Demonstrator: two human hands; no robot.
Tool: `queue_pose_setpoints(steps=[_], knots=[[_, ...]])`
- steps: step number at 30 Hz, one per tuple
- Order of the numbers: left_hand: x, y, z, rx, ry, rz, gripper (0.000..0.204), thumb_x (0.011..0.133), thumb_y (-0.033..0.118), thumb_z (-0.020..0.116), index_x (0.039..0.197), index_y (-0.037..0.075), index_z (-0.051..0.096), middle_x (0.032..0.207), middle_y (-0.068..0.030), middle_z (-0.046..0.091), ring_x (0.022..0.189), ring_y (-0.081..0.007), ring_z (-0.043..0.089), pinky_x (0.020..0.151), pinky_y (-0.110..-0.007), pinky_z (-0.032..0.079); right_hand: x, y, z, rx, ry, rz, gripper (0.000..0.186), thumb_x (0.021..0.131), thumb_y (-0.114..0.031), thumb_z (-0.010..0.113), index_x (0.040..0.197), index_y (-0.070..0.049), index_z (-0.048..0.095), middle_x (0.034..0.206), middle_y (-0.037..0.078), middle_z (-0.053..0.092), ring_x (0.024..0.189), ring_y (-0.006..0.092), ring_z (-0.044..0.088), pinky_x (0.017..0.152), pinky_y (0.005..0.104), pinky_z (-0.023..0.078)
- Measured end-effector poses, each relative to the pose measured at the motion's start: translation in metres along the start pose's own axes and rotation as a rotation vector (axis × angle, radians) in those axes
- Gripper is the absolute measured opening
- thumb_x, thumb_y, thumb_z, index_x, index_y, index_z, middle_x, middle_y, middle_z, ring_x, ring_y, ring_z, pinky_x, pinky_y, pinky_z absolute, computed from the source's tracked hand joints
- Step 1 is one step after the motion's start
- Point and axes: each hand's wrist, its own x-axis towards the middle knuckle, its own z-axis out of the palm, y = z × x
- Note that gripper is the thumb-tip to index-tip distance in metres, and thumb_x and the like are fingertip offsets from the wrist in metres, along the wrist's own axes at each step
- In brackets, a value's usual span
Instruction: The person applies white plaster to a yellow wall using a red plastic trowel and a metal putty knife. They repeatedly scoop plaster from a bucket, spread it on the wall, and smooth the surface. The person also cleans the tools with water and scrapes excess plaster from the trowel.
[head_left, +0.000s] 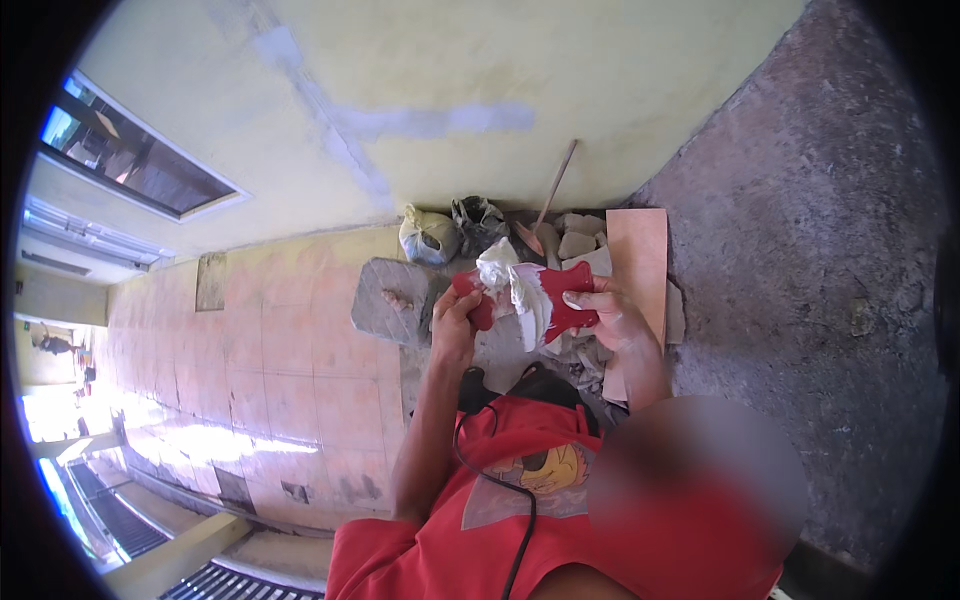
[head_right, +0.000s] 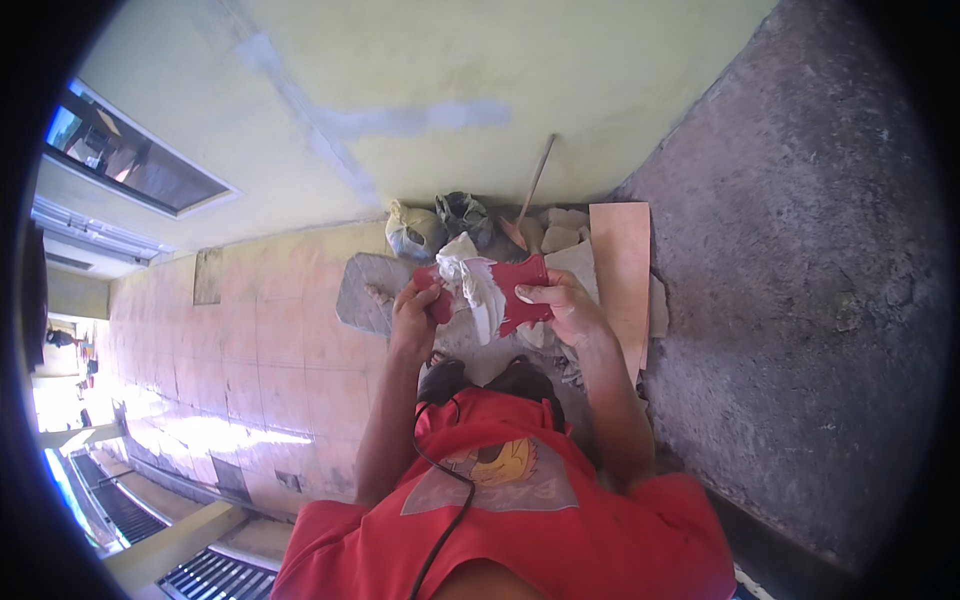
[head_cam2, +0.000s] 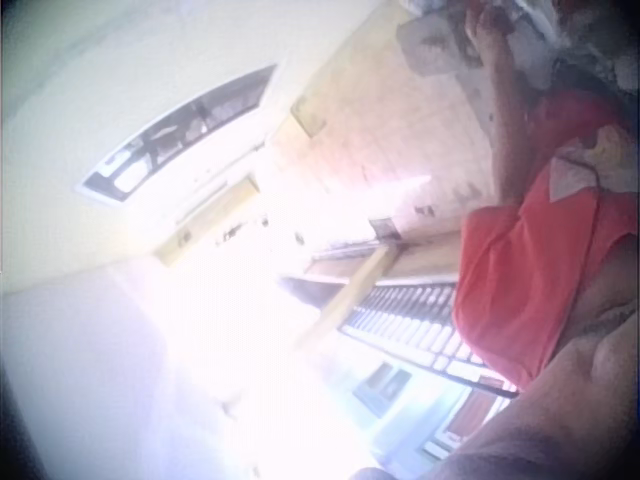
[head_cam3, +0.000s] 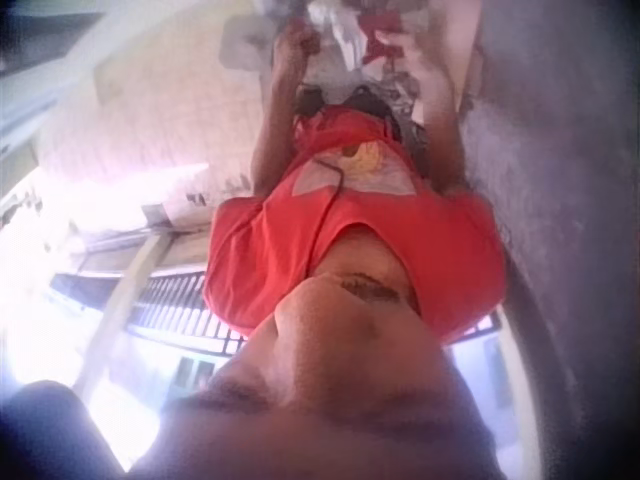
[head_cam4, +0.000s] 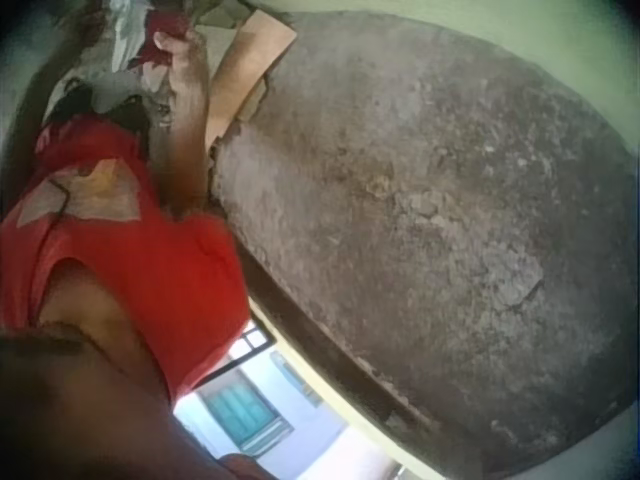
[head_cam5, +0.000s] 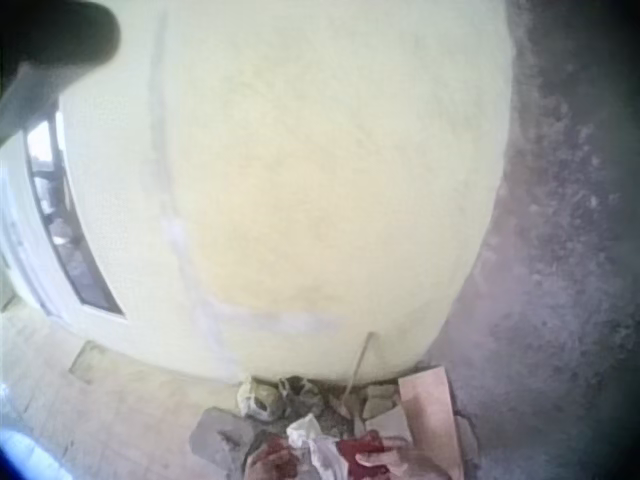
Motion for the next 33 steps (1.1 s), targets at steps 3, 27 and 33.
queue_pose_setpoints(steps=[3,27,33], knots=[[0.008,0.007,-0.005,-0.037,0.0,-0.001,0.03,0.098,0.003,0.057,0.128,0.0,0.061,0.108,-0.0044,0.067,0.094,-0.0131,0.065,0.082,-0.028,0.052,0.019,0.015,0.004,0.211,-0.047,-0.048,0.027,0.095,-0.014,0.067,0.12,-0.003,0.067,0.103,0.008,0.074,0.081,0.0178,0.072,0.06,0.0325,0.055],[0.154,0.022,-0.08,0.13,0.243,-0.097,0.042,0.096,0.011,0.064,0.135,0.0,0.054,0.106,-0.0046,0.063,0.086,-0.0139,0.061,0.074,-0.027,0.049,0.393,0.158,-0.202,0.757,0.089,-0.267,0.045,0.089,-0.011,0.068,0.133,-0.009,0.058,0.121,0.009,0.069,0.113,0.0291,0.068,0.085,0.0549,0.062],[0.208,0.013,-0.044,0.132,0.197,-0.133,0.044,0.094,0.014,0.068,0.133,0.003,0.053,0.117,-0.0034,0.061,0.103,-0.0139,0.056,0.092,-0.031,0.044,0.509,0.176,-0.288,0.968,0.122,-0.47,0.044,0.089,-0.013,0.07,0.131,-0.007,0.058,0.129,0.013,0.066,0.122,0.0338,0.063,0.101,0.06,0.053]])
